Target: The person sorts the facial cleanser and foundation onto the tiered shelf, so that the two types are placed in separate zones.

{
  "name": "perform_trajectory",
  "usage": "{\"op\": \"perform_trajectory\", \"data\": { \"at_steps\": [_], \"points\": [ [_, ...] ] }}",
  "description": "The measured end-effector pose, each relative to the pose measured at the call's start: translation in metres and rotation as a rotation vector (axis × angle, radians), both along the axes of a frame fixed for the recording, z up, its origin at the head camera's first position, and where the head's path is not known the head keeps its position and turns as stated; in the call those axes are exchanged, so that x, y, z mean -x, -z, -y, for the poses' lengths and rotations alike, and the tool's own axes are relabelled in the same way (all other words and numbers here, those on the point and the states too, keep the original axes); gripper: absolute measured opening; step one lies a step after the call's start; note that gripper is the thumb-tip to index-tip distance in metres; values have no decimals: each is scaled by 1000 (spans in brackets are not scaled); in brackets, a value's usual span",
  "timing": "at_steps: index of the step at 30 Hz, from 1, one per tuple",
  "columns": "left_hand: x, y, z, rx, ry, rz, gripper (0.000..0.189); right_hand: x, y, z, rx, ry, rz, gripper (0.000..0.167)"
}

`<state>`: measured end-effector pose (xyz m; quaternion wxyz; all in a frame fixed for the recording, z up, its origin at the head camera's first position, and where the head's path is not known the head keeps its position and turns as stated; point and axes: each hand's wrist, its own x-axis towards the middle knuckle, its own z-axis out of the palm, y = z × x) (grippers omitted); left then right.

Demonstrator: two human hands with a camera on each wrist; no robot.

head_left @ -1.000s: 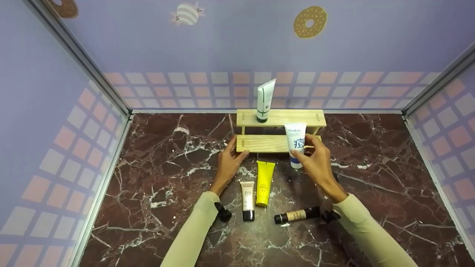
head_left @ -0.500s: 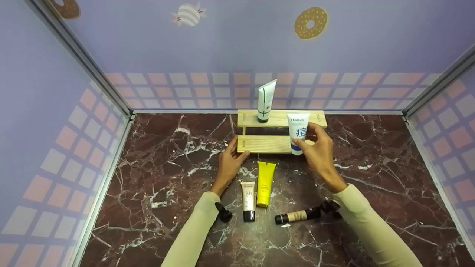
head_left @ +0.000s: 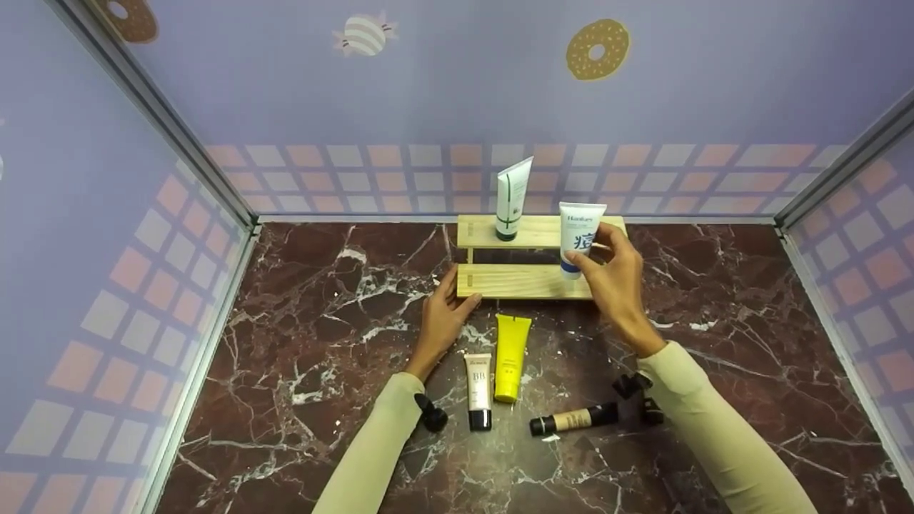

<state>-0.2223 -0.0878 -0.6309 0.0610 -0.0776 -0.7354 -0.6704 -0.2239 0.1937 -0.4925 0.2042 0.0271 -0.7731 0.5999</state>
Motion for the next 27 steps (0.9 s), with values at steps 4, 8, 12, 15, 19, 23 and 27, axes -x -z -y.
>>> {"op": "perform_trajectory", "data": {
  "at_steps": [4,8,12,15,19,23,27],
  "points": [
    [-1,0,1,14,0,4,82,8,-1,2,43,-24,-22,44],
    [-1,-1,2,22,-3,10,81,15,-4,5,67,-34,-22,45],
    [-3,-1,2,40,-7,5,81,22,-5,7,81,-47,-10,46],
    [-2,-1,2,47,-7,-5,81,26,-6,9,81,-57,-10,46],
    [-3,-1,2,41,1,1,82,33,-7,11,73,-63,-43,45],
    [-3,-2,2,39,7,12,84,40,-8,13,89,-75,-57,44],
    [-3,-2,2,34,7,9,84,46,-10,15,122,-95,-51,44]
  ]
}}
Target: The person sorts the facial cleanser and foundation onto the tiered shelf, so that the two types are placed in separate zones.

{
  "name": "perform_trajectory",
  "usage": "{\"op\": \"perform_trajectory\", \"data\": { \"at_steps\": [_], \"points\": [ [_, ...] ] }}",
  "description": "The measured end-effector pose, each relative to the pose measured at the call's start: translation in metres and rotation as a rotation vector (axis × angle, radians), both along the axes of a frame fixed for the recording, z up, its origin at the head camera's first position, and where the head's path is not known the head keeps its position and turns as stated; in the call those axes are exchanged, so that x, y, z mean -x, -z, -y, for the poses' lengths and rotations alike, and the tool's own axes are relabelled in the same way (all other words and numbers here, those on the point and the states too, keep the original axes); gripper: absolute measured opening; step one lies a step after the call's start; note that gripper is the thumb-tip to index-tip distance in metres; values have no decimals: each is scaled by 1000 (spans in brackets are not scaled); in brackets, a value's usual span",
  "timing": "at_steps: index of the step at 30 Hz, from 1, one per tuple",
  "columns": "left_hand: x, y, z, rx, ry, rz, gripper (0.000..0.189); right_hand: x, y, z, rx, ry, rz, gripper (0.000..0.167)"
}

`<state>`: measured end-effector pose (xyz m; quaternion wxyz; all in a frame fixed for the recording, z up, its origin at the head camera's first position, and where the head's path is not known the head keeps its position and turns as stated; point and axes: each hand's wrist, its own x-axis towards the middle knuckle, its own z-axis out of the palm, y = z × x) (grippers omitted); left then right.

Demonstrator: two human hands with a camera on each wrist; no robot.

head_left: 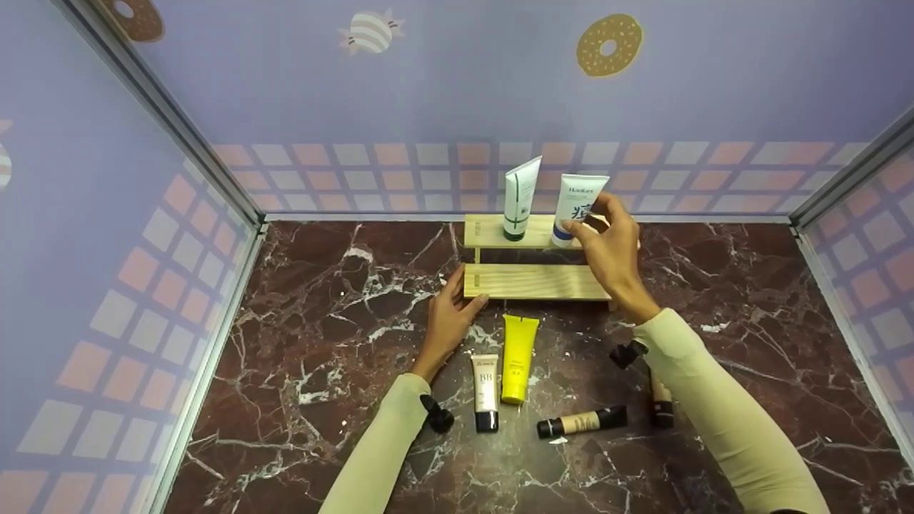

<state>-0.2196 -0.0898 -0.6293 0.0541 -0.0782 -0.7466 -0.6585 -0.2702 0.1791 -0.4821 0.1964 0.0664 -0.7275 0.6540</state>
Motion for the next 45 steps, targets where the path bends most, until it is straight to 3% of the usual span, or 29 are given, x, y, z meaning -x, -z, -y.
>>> {"op": "perform_trajectory", "data": {
  "at_steps": [15,30,40,45],
  "points": [
    [0,-1,-3,-33,5,-11,84,15,-10,0,-3,-11,22,44],
    [1,-2,-2,-23,18,-32,84,20,2,-4,-51,-20,34,41],
    [2,2,-1,-22,16,-21,82,11,10,-12,-117,-37,96,55],
    [2,1,-1,-35,6,-15,82,4,14,-18,-113,-32,75,55]
  ]
}}
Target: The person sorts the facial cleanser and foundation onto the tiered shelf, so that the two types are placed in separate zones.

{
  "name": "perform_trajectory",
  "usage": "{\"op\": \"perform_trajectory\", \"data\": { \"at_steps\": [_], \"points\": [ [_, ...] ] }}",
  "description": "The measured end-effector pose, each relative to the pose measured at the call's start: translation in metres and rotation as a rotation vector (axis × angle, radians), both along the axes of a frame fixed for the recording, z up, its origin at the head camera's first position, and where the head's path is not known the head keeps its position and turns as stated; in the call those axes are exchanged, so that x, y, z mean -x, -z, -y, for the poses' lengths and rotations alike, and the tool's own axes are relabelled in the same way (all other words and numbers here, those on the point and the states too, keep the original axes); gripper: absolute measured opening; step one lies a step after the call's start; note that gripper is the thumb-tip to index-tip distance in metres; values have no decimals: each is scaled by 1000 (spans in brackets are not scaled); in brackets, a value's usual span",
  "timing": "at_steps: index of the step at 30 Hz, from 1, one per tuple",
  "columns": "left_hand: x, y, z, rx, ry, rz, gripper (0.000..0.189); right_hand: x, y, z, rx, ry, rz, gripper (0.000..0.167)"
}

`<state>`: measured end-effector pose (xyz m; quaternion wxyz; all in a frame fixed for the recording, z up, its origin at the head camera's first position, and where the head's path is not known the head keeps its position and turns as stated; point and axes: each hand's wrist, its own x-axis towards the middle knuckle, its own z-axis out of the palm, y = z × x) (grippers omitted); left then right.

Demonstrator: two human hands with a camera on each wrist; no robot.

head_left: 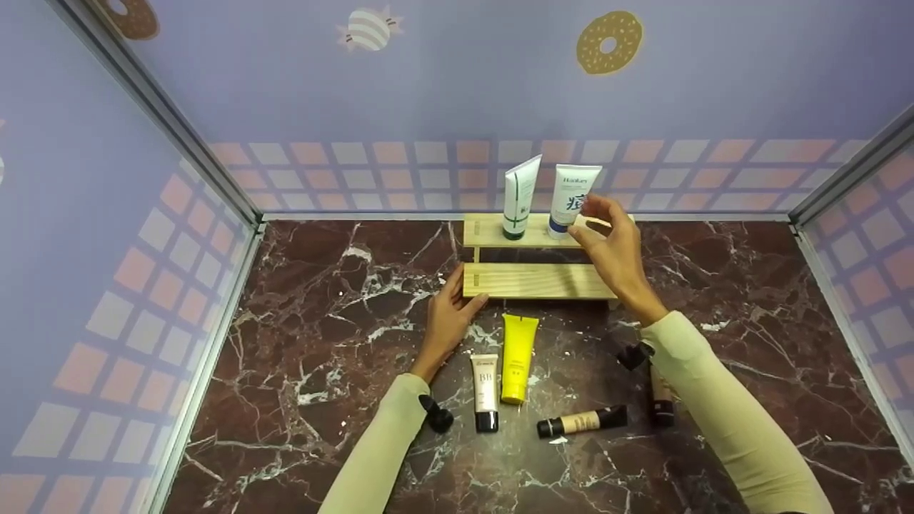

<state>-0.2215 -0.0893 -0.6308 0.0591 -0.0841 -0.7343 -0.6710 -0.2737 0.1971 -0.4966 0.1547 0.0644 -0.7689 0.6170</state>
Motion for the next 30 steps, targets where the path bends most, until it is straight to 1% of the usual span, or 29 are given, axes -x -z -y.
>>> {"op": "perform_trajectory", "data": {
  "at_steps": [3,8,12,16,21,26,30],
  "points": [
    [0,0,0,-5,-3,1,82,-7,2,-4,5,4,-2,53],
    [0,-2,0,12,-3,-10,83,-20,7,-11,0,8,0,47],
    [0,-2,1,14,-1,-11,83,-31,14,-12,-48,18,6,45],
    [1,-1,1,8,-4,-8,82,-44,22,-11,-59,22,28,44],
    [0,0,0,4,-10,0,82,-59,30,-12,1,-25,50,41],
    [1,0,-1,-9,-14,3,82,-75,37,-13,17,-61,87,40],
    [2,0,-1,-25,-21,11,82,-88,42,-11,9,-75,121,39]
  ]
}}
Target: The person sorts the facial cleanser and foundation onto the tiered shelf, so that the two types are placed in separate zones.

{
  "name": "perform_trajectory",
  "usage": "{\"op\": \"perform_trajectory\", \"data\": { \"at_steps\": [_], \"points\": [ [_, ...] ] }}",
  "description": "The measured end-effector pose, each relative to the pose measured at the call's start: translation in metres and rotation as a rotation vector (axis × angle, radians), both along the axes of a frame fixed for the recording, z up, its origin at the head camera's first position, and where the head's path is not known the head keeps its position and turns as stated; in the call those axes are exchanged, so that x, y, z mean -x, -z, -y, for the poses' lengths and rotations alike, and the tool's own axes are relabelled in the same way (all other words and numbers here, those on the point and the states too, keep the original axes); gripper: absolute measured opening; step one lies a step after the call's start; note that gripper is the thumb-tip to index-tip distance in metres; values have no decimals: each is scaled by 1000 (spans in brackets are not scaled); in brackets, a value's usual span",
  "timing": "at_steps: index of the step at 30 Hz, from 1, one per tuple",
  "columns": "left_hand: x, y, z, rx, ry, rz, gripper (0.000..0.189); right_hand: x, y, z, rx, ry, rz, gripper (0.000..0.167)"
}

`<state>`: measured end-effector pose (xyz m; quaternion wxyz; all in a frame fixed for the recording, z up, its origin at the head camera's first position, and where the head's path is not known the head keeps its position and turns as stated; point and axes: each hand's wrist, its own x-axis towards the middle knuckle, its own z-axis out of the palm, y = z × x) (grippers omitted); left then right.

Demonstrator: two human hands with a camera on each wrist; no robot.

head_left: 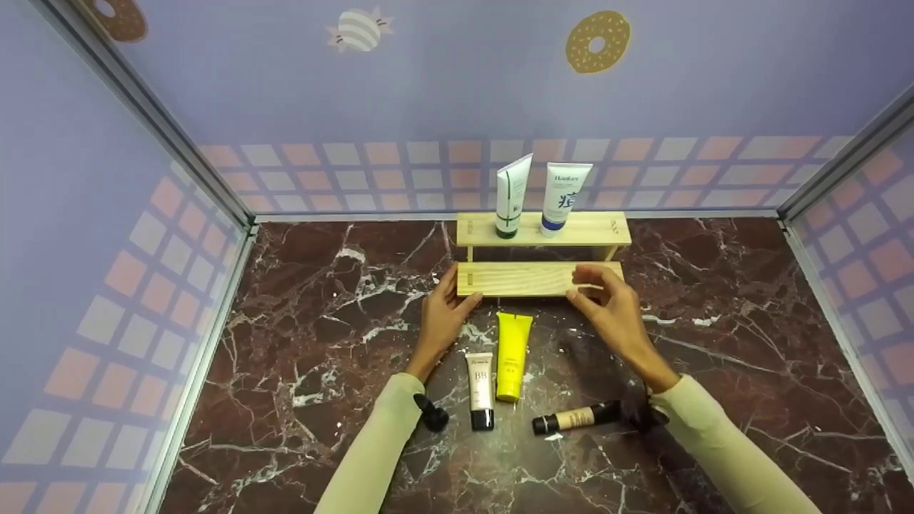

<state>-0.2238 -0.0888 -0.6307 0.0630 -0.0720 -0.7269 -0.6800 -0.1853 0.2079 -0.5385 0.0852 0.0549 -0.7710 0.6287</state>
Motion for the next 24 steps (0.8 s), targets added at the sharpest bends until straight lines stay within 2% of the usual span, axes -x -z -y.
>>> {"op": "perform_trajectory", "data": {
  "at_steps": [12,18,24],
  "points": [
    [-1,-2,2,-1,19,12,85,-31,14,9,-27,-52,84,40],
    [-2,0,2,-6,10,18,84,-43,29,15,-99,-101,132,46],
    [-2,0,0,-3,10,15,84,-56,43,25,-104,-137,176,46]
  ]
}}
